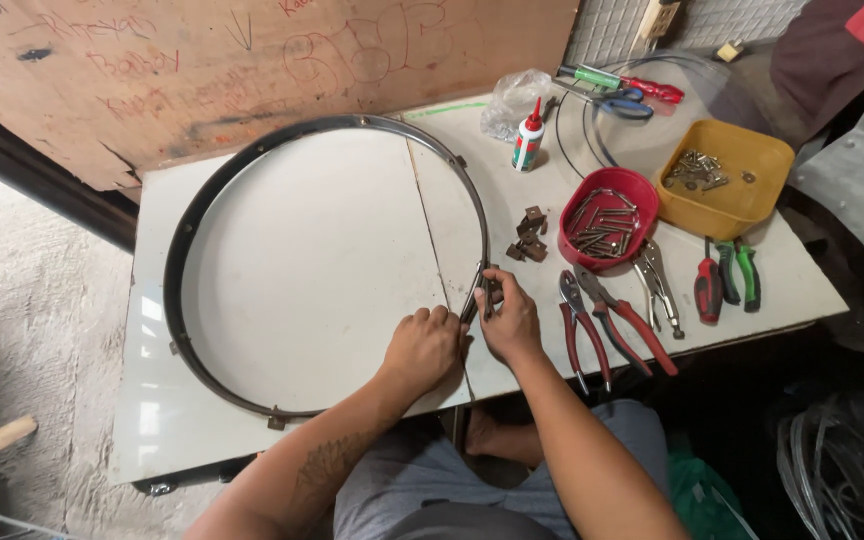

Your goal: Repairing a drum by attaching hardware to the hoop using a wrench

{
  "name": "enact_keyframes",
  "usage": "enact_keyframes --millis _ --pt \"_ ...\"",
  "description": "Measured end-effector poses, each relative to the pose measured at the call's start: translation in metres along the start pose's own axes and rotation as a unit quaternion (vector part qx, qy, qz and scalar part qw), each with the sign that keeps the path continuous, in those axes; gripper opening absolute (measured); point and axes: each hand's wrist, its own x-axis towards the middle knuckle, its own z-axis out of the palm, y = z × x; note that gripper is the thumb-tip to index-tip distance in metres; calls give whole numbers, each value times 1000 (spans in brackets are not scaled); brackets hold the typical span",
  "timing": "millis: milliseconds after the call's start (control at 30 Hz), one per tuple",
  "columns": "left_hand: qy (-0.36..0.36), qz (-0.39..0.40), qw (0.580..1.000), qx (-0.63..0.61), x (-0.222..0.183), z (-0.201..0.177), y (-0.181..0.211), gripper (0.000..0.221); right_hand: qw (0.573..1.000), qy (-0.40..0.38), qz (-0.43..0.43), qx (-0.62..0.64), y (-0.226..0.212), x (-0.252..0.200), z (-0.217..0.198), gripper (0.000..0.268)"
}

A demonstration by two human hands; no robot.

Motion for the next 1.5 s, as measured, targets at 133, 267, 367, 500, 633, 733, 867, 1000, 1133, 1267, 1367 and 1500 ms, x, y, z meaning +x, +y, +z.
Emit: enact_keyframes --millis 133,267,367,500,633,733,867,1000,1133,1267,1367,1500 --pt "16 -28 999 -32 3 -3 -6 41 1000 8 -20 2 -9 -4 -5 31" --pt "29 -161 978 -125 29 -22 -12 39 1000 -4 16 6 -12 -1 -6 31" --pt "18 -190 967 -170 45 -38 -20 40 1000 -3 11 3 -12 -6 -5 31" --pt "-23 -185 959 -214 71 -49 -29 40 1000 1 8 -3 -9 -4 -3 30" --pt "-63 -200 948 -240 100 -64 -30 40 1000 -2 6 20 -15 -5 -9 28" --pt "-71 -211 944 -243 119 -61 -33 42 1000 -2 -1 18 -17 -7 -10 27" --pt "-63 -208 945 -244 137 -58 -36 46 1000 3 -10 24 -12 -4 -6 28" --pt "-68 -164 957 -230 133 -55 -29 49 999 5 -25 19 -15 -6 -9 28" --pt "-46 -145 965 -215 105 -58 -18 44 1000 7 -25 4 -16 -6 -7 28" --pt "-12 -107 979 -175 82 -50 -9 42 999 13 -31 -3 -17 -7 -7 29" --pt "10 -63 992 -107 51 -21 -5 36 999 19 -29 -1 -14 -4 -5 30" --pt "5 -26 999 -23 9 10 3 28 999 27 -26 -4 -7 -1 -1 30"
